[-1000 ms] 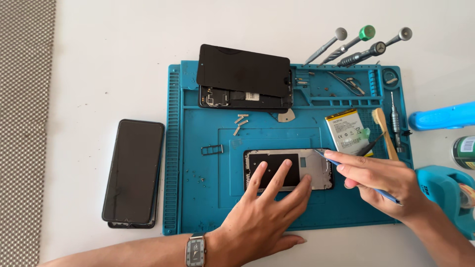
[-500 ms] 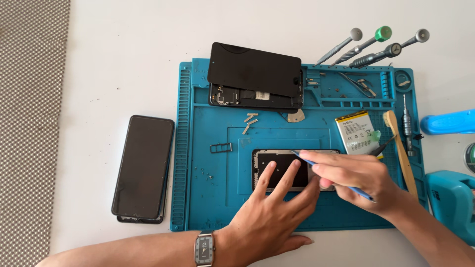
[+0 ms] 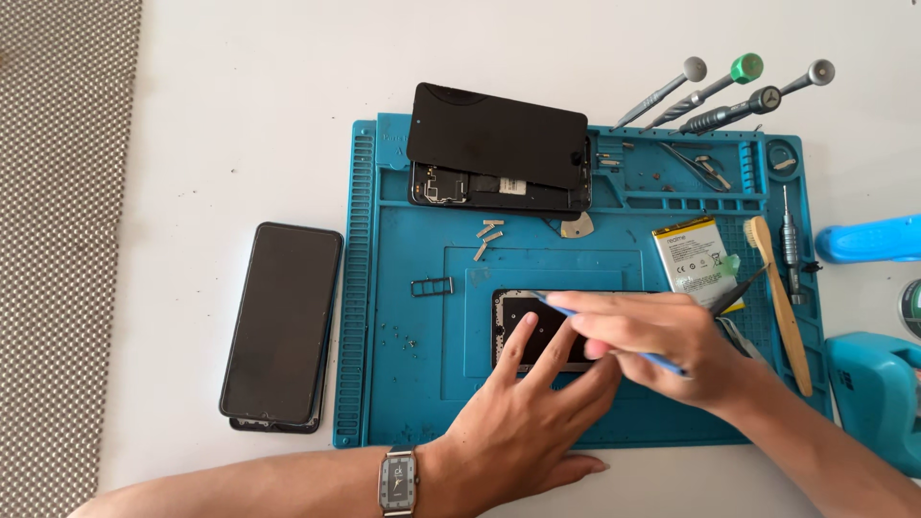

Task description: The person uses a hot air gun to heat the back of a disassembled smartphone, then switches to a screwdriver to pry and remove adhesive strips from the phone's frame. The person continues to scrape and peel adhesive residue from the interior edges of the phone chassis.

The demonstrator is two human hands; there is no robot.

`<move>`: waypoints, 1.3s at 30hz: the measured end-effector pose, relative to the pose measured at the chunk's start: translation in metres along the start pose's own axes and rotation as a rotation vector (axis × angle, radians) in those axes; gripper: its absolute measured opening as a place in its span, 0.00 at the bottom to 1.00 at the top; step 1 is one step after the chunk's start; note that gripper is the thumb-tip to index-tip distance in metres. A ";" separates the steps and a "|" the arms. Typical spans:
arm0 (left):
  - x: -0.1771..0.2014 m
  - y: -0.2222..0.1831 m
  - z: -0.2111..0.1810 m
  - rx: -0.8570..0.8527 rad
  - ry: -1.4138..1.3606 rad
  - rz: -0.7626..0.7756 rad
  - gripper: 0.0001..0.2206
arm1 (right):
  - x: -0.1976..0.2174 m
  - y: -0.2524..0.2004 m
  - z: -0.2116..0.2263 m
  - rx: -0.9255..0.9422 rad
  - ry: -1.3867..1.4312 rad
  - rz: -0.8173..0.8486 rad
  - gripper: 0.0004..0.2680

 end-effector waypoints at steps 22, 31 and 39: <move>-0.003 0.005 0.000 -0.019 0.016 0.028 0.37 | 0.060 -0.060 -0.040 -0.191 -0.191 -0.166 0.07; -0.004 0.002 -0.002 -0.006 0.061 0.034 0.37 | 0.010 -0.003 -0.004 -0.053 -0.016 -0.051 0.12; -0.017 -0.003 -0.002 -0.009 -0.022 0.133 0.34 | -0.016 0.026 0.010 -0.037 0.061 0.006 0.15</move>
Point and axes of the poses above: each hand's wrist, its own y-axis towards the middle knuckle, its own x-axis out of the back of the hand, z = x × y, the point moved 10 cm from there along y, towards the middle knuckle, and after that the axes turned 12 degrees about -x, right-handed, at the moved point
